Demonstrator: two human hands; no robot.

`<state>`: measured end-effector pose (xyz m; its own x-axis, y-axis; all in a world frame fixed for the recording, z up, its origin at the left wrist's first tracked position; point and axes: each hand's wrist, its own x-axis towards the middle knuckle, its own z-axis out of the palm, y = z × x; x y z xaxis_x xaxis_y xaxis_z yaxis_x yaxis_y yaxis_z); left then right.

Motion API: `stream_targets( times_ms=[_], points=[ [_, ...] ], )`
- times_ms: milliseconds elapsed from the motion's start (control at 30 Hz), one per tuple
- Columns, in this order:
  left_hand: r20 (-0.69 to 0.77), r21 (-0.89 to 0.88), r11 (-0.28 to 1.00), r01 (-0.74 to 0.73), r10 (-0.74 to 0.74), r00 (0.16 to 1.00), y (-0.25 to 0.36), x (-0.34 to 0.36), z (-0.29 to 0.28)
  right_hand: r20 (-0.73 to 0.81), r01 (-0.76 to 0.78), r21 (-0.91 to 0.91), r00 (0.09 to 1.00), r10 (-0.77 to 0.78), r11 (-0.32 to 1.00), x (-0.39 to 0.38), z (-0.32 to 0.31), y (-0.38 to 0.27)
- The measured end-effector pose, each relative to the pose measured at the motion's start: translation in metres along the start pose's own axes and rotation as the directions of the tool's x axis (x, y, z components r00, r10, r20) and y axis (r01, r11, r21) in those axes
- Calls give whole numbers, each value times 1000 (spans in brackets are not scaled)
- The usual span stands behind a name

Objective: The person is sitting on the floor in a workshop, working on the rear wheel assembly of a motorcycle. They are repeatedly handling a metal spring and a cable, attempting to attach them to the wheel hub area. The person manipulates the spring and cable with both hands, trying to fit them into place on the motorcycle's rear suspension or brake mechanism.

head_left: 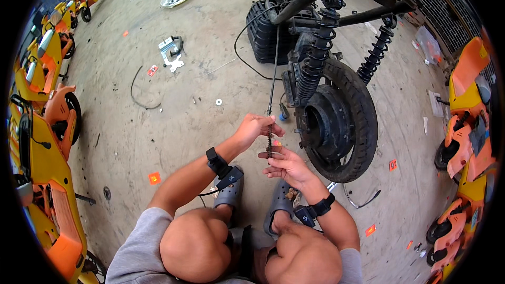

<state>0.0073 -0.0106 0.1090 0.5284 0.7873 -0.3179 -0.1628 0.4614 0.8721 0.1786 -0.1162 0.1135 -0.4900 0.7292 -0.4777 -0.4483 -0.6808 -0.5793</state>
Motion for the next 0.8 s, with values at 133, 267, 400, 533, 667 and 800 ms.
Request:
stream_targets(
  times_ms=[133,267,400,533,667,800],
  points=[
    [-4,-55,998,19,-19,1000,0,-1,6,-63,99,-5,993,-99,995,0,-7,8],
    [-28,-77,997,23,-25,999,-1,-2,7,-104,115,-114,986,-127,987,-2,-7,12],
    [-38,-93,995,25,-28,999,-1,-3,9,-149,218,-135,960,-237,967,-4,-7,22],
    [-89,-187,982,4,-21,996,1,-11,20,-246,370,-130,887,-392,920,-6,-17,29],
    [-196,-305,950,-70,9,981,-1,-12,42,-360,538,-211,734,-576,816,-17,-12,22],
    [-158,-332,943,-22,-33,987,0,-7,50,-385,631,-405,539,-749,662,-18,5,17]
  ],
)
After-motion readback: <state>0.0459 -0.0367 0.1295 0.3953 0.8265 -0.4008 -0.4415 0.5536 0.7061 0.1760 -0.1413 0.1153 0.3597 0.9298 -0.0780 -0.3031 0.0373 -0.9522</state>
